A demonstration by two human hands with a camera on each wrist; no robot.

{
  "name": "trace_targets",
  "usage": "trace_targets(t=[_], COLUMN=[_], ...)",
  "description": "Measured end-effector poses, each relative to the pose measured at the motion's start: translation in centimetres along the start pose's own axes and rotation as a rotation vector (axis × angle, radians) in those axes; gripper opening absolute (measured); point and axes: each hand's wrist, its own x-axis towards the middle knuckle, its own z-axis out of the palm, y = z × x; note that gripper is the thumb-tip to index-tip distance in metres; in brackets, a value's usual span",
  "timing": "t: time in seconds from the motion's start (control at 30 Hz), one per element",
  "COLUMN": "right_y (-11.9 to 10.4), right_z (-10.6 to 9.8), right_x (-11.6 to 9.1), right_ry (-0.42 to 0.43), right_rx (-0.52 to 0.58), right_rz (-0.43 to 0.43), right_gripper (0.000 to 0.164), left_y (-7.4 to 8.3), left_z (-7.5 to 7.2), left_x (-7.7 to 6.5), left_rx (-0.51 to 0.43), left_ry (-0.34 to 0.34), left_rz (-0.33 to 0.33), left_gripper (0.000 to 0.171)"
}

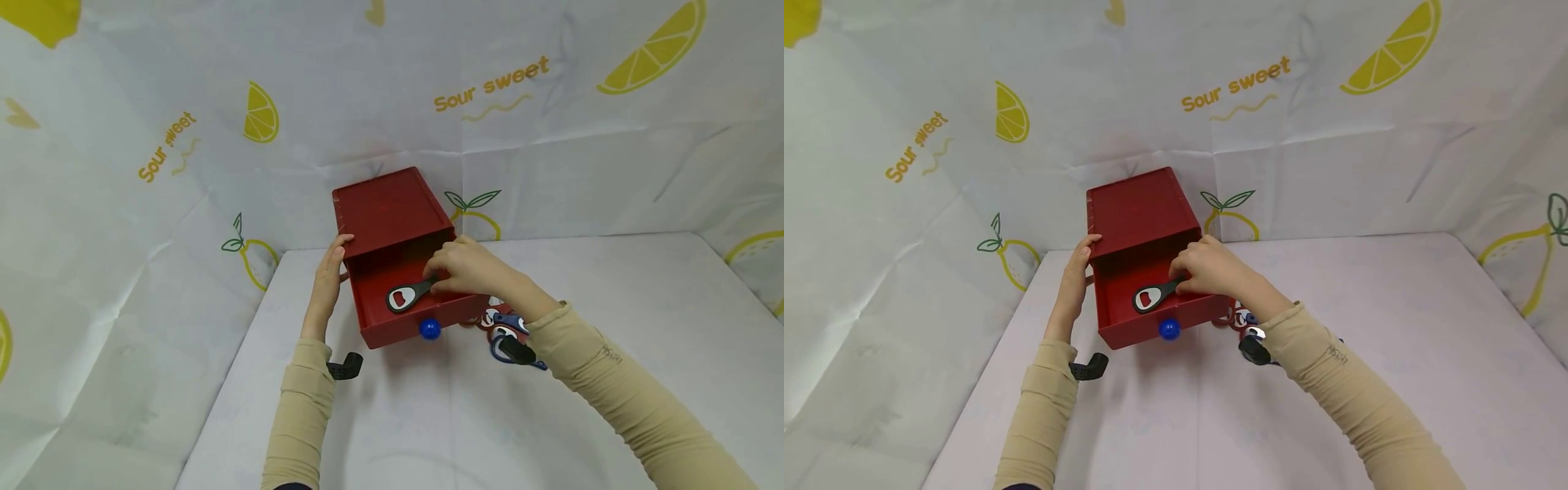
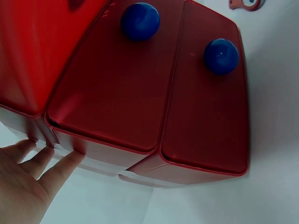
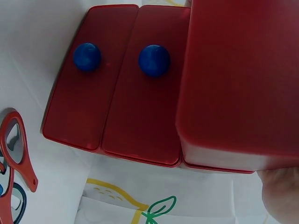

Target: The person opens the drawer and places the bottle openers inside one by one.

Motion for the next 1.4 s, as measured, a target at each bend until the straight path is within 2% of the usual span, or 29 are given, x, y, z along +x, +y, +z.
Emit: trace_targets(t=[0.33, 0.63, 0.87, 1.1, 1.27, 1.4], right_y=[0.0, 0.1, 0.0, 0.2, 0.4, 0.8], right_z=[-0.2, -0.3, -0.5, -0.8, -1.3, -1.7], right_x=[-0.1, 0.0, -0.1, -0.4, -1.1, -2.1], right_ry=[-0.002, 0.011, 0.034, 0.121, 0.169, 0.268], right_rx=[0.008, -0.002, 0.051, 0.155, 0.250, 0.297], right_rz=[0.021, -0.023, -0.035, -0.066, -0.034, -0.027], right_gripper=[0.020, 0.021, 0.023, 0.024, 0.026, 0.025], left_y=[-0.1, -0.2, -0.3, -0.3, 0.1, 0.4], left_z=[0.1, 0.1, 0.1, 0.2, 0.2, 0.3], left_x=[0.2, 0.2, 0.1, 0.0, -0.1, -0.1], left_rx=[-0.001, 0.006, -0.001, -0.013, -0.005, 0.013], left_ry=[-0.005, -0.003, 0.000, 0.003, 0.018, 0.042], left_rz=[0.013, 0.002, -0.012, -0.011, -0.027, -0.031], left_gripper=[0.038, 0.038, 0.038, 0.038, 0.038, 0.037])
